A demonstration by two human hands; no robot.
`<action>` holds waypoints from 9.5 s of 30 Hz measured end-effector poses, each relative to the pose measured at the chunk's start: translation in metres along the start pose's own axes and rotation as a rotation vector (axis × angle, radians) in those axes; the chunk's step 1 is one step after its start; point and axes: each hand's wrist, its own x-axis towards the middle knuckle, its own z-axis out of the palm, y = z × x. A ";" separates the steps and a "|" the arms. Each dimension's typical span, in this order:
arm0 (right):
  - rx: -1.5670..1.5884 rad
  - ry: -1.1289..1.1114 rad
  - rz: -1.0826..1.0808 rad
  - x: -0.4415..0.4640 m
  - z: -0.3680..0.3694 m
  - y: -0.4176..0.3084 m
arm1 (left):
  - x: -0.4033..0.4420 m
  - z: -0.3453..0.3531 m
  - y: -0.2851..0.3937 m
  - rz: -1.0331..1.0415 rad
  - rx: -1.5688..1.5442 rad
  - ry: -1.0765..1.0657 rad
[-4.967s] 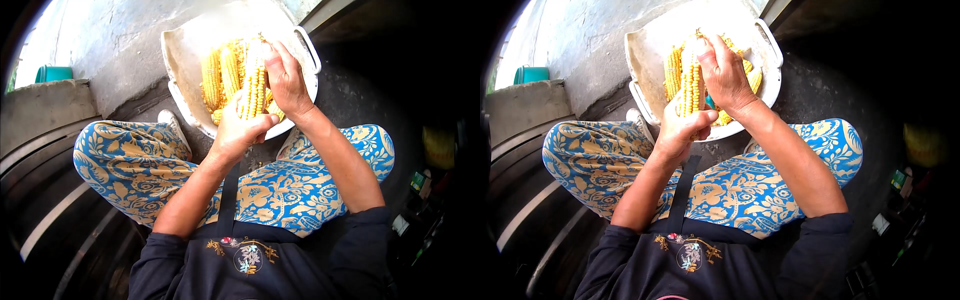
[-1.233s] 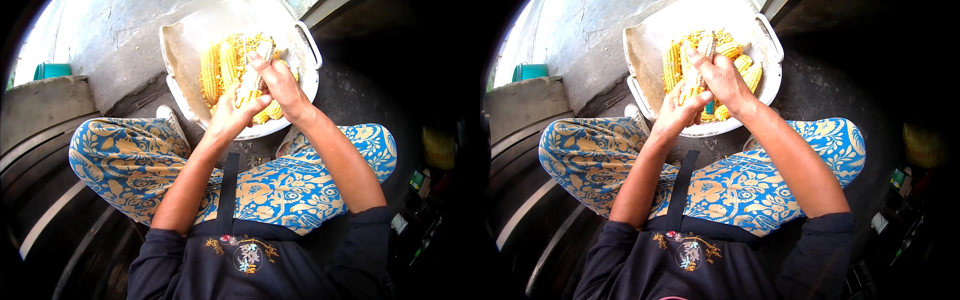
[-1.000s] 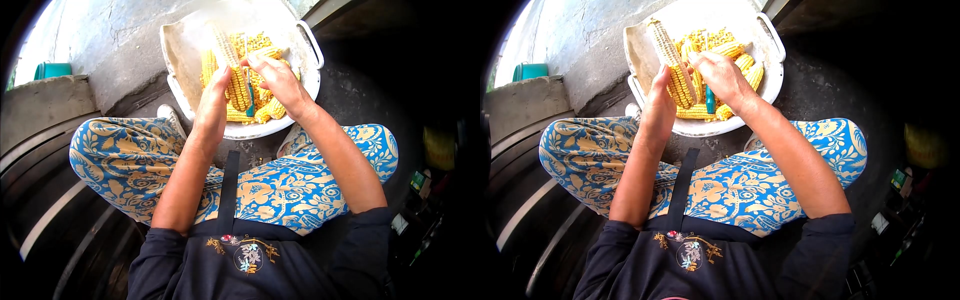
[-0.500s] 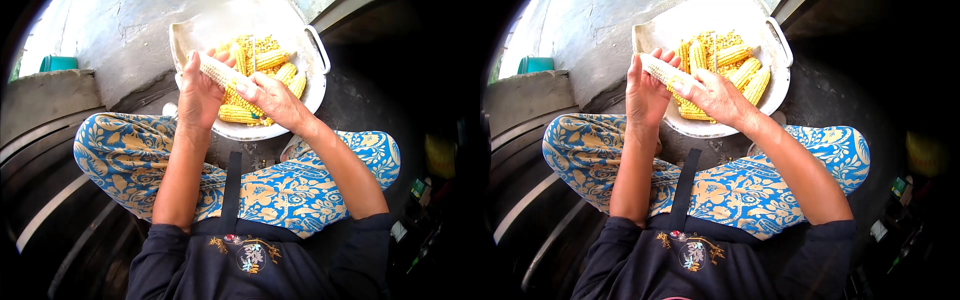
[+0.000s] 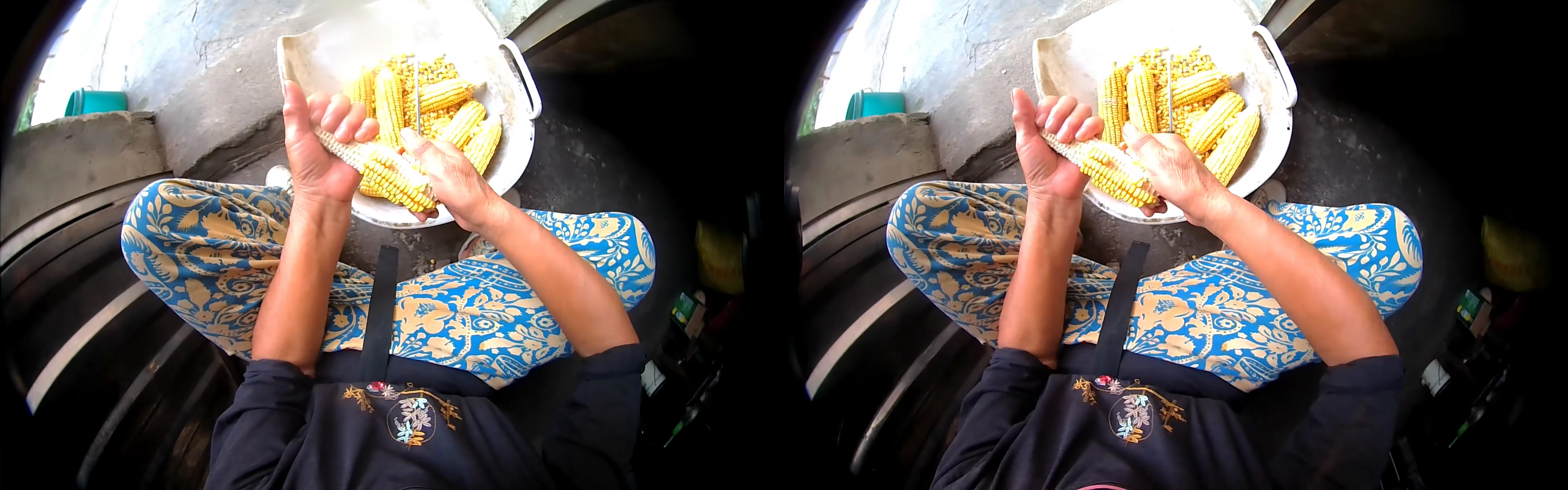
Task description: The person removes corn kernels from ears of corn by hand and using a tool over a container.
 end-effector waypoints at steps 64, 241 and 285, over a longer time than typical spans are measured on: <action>-0.638 0.088 -0.274 0.014 0.002 0.003 | -0.007 0.020 -0.011 0.263 0.476 0.346; -1.083 -0.239 -0.217 -0.155 -0.047 0.020 | -0.097 -0.243 -0.156 -0.920 2.088 -0.919; -0.832 0.555 0.369 -0.186 -0.130 0.374 | -0.018 -0.030 0.170 -0.240 2.469 0.178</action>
